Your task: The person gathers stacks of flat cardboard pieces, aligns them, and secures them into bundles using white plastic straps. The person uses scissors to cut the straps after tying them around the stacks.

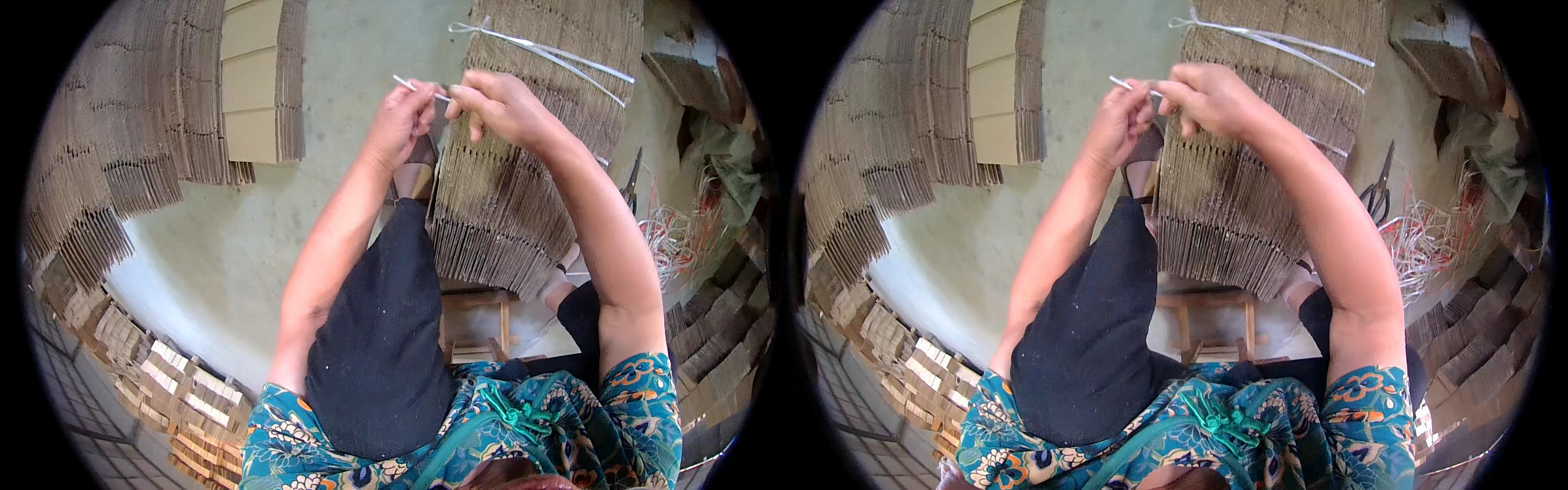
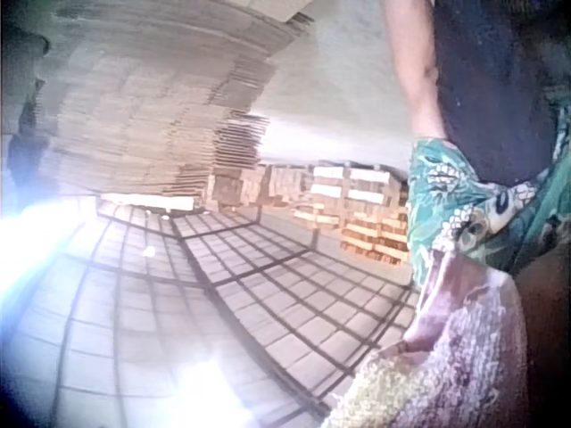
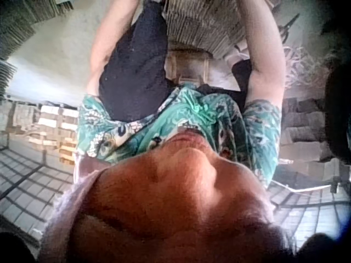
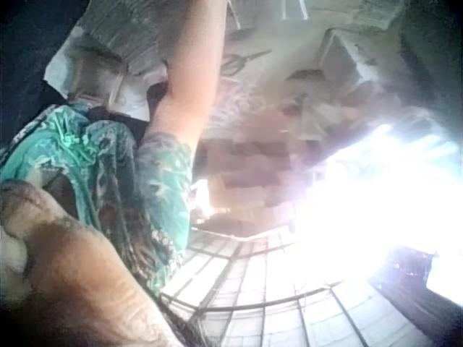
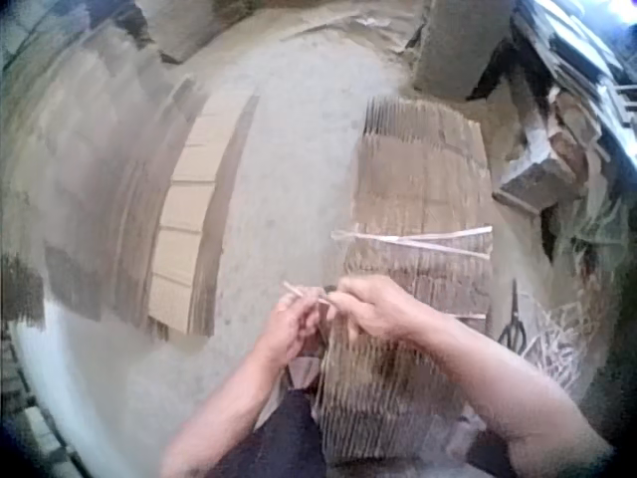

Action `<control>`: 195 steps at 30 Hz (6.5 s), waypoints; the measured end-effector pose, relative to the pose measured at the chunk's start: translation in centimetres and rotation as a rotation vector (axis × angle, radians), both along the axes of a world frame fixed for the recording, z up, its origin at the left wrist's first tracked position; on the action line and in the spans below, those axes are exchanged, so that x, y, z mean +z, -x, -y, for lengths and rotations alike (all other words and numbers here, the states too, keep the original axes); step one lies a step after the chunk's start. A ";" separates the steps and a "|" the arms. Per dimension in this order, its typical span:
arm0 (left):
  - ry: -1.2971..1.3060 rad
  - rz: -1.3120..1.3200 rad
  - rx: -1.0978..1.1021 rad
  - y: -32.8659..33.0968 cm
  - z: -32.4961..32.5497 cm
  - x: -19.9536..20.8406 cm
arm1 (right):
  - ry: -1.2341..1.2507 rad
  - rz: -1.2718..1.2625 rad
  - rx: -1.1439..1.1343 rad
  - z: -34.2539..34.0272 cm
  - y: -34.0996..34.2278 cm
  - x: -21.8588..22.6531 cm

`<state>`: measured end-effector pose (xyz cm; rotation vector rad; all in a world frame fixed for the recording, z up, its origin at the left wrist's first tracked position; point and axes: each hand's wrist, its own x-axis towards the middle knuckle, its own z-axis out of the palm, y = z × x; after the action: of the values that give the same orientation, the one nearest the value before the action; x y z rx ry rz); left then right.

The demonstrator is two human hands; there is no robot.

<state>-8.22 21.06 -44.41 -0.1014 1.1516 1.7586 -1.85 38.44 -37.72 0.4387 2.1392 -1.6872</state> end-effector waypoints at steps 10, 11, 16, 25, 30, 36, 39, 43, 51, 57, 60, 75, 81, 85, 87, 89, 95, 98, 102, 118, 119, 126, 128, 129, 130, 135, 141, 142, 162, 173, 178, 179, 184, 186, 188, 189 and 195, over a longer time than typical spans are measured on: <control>0.177 -0.781 -0.189 -0.5 -1.1 -0.3 | -0.642 -0.333 0.300 0.2 -2.1 -1.7; 0.183 -0.965 -0.228 -0.4 -1.2 -0.4 | -0.669 -0.331 0.307 -0.4 -2.6 -1.9; 0.314 -1.018 -0.400 -1.1 -1.2 -0.4 | -0.694 -0.358 0.241 -1.6 -4.7 -1.8; 0.225 -0.904 -0.229 -2.3 -1.9 -1.6 | -0.560 -0.257 0.053 2.8 0.2 -0.3; 0.149 -0.669 -0.267 -1.8 -1.9 -2.0 | -0.481 -0.397 -0.251 -1.3 -3.3 -2.6; 0.081 -0.634 -0.247 -1.9 -1.9 -1.9 | -0.533 -0.343 -0.243 0.8 -5.6 -2.1; 0.064 -0.562 -0.221 -2.0 -1.8 -2.0 | -0.471 -0.432 -0.224 1.2 -4.3 -2.8; 0.066 -0.464 -0.196 -2.0 -2.0 -1.7 | -0.457 -0.511 -0.248 2.0 -3.0 -2.6; 0.077 -0.469 -0.203 -1.9 -2.0 -1.5 | -0.498 -0.572 -0.224 1.0 -4.3 -3.3; 0.129 -0.412 -0.193 -2.0 -1.1 -0.7 | -0.340 -0.323 -0.203 1.2 -2.9 -3.1; 0.184 -0.819 -0.142 -1.8 -0.4 0.5 | -0.387 -0.271 -0.177 1.0 -2.0 -3.4; 0.511 -1.356 -0.270 -1.5 -2.2 2.6 | -0.367 -0.350 0.085 -0.7 -1.8 -2.9; 0.367 -0.650 -0.254 -1.6 -1.9 1.7 | -0.067 -0.119 -0.031 -1.0 -2.0 -2.4; 0.254 -0.707 -0.306 -1.9 -1.3 0.4 | 0.013 -0.092 0.033 -1.8 -2.0 -2.1; 0.232 -0.804 -0.318 -1.9 -1.4 0.4 | 0.008 -0.064 0.052 -2.0 -2.1 -2.1; 0.271 -0.896 -0.359 -1.7 -1.5 0.7 | -0.122 -0.166 0.114 -1.9 -2.1 -2.1; 0.267 -0.957 -0.277 -2.0 -2.3 1.1 | -0.630 -0.512 0.147 -0.3 -2.4 -2.5; 0.204 -0.617 -0.244 -2.3 -2.0 0.4 | -0.760 -0.480 0.112 0.9 -2.9 -2.5; 0.150 -0.475 -0.184 -2.4 -2.1 0.3 | -0.855 -0.550 0.044 1.4 -3.5 -3.5; 0.312 -0.749 -0.266 -1.8 -2.8 0.2 | -0.695 -0.619 -0.217 0.8 -4.2 -4.0; 0.349 -0.824 -0.267 -2.0 -2.6 -0.1 | -0.672 -0.638 -0.237 0.8 -4.2 -4.0; 0.409 -0.873 -0.244 -2.3 -2.2 -2.2 | -0.561 -0.527 -0.335 0.9 -6.5 -2.8; 0.410 -0.868 -0.256 -2.3 -2.2 -2.2 | -0.540 -0.547 -0.366 1.1 -6.6 -2.9; 0.472 -0.913 -0.293 -2.5 -2.6 -1.7 | -0.547 -0.548 -0.385 0.8 -6.9 -3.1; 0.526 -0.957 -0.328 -2.6 -2.9 -1.1 | -0.555 -0.567 -0.369 0.4 -7.3 -3.3; 0.538 -0.651 -0.312 -2.1 -0.5 -1.2 | -0.828 -0.527 -0.751 -5.5 -10.9 -2.4; 0.545 -0.315 -0.238 -2.0 -4.2 -0.3 | -0.367 0.281 -1.091 -11.7 -20.1 -16.6; 0.519 -0.336 -0.289 -2.1 -4.8 -0.2 | -0.343 0.327 -1.038 -11.1 -19.8 -16.6; 0.175 -0.829 -0.480 -1.7 -4.5 6.5 | 0.321 -0.286 -1.146 -10.3 -20.0 -9.4; -0.320 -1.538 -0.438 -14.8 -12.1 27.7 | 0.864 -0.910 -1.318 -10.4 -30.2 -0.1; -0.373 -1.429 -0.762 -16.9 -9.5 31.6 | 0.895 -1.012 -1.430 -10.7 -36.0 4.0; -0.354 -1.270 -0.833 -17.4 -8.3 31.6 | 0.851 -1.028 -1.467 -10.7 -38.7 5.6; -0.139 -1.052 -0.923 -17.6 -7.2 30.3 | 0.833 -1.074 -1.648 -9.9 -45.1 7.3; -0.158 -0.950 -0.780 -18.7 -8.3 28.5 | 0.790 -1.089 -1.723 -9.7 -48.2 8.3; -0.207 -0.948 -0.692 -19.9 -9.8 28.0 | 0.816 -1.105 -1.785 -9.8 -49.1 6.9; -0.229 -0.985 -0.682 -20.3 -10.9 27.9 | 0.809 -1.112 -1.829 -9.2 -50.4 6.7; -0.540 -1.257 -0.813 -27.6 -25.9 32.9 | 0.244 -1.243 -2.023 -16.4 -64.5 14.8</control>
<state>19.38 46.93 -11.56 1.7420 1.1673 1.2049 62.64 54.86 -22.88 2.5901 1.4296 -3.8536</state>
